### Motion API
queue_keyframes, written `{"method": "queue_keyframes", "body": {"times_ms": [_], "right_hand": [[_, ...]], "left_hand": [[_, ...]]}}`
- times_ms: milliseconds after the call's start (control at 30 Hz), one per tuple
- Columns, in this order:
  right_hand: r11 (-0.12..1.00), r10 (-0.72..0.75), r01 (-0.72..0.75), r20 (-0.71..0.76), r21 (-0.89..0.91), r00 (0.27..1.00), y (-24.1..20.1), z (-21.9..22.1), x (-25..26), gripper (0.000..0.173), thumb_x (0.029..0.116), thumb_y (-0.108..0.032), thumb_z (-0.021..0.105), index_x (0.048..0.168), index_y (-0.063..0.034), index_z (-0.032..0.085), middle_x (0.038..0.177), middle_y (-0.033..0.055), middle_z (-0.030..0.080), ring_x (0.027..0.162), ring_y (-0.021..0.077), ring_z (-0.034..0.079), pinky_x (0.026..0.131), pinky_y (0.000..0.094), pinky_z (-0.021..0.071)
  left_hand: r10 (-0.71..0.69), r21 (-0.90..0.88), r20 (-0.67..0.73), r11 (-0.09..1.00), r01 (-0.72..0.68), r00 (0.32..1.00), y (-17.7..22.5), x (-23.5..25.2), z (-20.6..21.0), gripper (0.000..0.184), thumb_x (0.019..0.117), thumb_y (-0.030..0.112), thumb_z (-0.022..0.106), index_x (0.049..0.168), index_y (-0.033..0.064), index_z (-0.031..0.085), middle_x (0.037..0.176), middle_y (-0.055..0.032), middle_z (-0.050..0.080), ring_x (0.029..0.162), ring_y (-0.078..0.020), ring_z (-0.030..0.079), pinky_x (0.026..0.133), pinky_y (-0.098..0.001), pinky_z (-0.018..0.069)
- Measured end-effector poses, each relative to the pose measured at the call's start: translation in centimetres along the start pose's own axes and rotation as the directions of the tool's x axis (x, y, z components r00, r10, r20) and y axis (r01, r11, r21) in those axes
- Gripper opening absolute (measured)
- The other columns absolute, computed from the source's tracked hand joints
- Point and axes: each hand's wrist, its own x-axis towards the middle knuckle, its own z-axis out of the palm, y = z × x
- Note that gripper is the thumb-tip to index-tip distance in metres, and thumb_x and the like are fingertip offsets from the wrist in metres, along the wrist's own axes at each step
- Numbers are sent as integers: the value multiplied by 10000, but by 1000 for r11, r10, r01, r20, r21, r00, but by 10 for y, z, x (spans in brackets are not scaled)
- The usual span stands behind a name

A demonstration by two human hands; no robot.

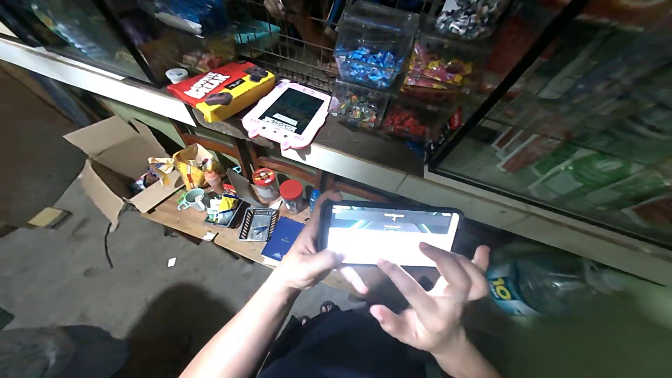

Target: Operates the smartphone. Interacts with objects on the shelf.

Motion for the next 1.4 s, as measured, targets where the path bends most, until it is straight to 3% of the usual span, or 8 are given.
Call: {"method": "queue_keyframes", "body": {"times_ms": [167, 833, 967, 1133, 1400], "right_hand": [[1000, -2, 2, -28, 12, 1000, 2, -3, -3, 557, 998, -699, 324, 1182, -291, 657, 1276, -16, 475, 1399, 94, 327, 1219, 507, 18], [1000, 1, -2, 57, 22, 998, -10, 5, 6, 604, 983, -748, 300, 1273, -330, 626, 1372, -31, 450, 1446, 83, 268, 1213, 525, -45], [1000, -3, 3, 85, 1, 996, -10, 4, 7, 642, 991, -749, 256, 1280, -307, 621, 1350, 6, 473, 1419, 124, 318, 1201, 537, -23], [999, -25, 26, -19, 29, 999, -7, -1, 4, 585, 997, -718, 291, 1247, -307, 624, 1315, -24, 455, 1424, 83, 298, 1224, 516, 0], [1000, 17, -16, -51, 24, 999, 6, -7, -1, 557, 1000, -704, 309, 1191, -295, 637, 1256, -26, 476, 1380, 82, 350, 1226, 477, 61]], "left_hand": [[10, -25, 38, 1000, -9, 999, -1, 0, -2, 649, 933, -27, 576, 1431, 356, 416, 1294, 45, 672, 1056, -125, 724, 718, -306, 650], [20, -24, 56, 1000, -19, 998, -4, -1, -3, 683, 907, 4, 614, 1448, 364, 405, 1302, 56, 664, 1062, -113, 717, 728, -305, 646], [21, -26, 62, 999, -19, 998, -2, -1, -3, 682, 909, 7, 619, 1447, 370, 408, 1307, 69, 662, 1080, -97, 708, 740, -290, 641], [43, -39, 117, 999, -38, 992, -2, -1, -6, 672, 930, 16, 611, 1468, 361, 404, 1342, 52, 646, 1100, -118, 705, 737, -300, 645], [35, -84, 164, 996, -21, 986, -2, 1, -8, 697, 936, 18, 627, 1482, 366, 370, 1388, 46, 614, 1164, -139, 680, 760, -317, 646]]}}
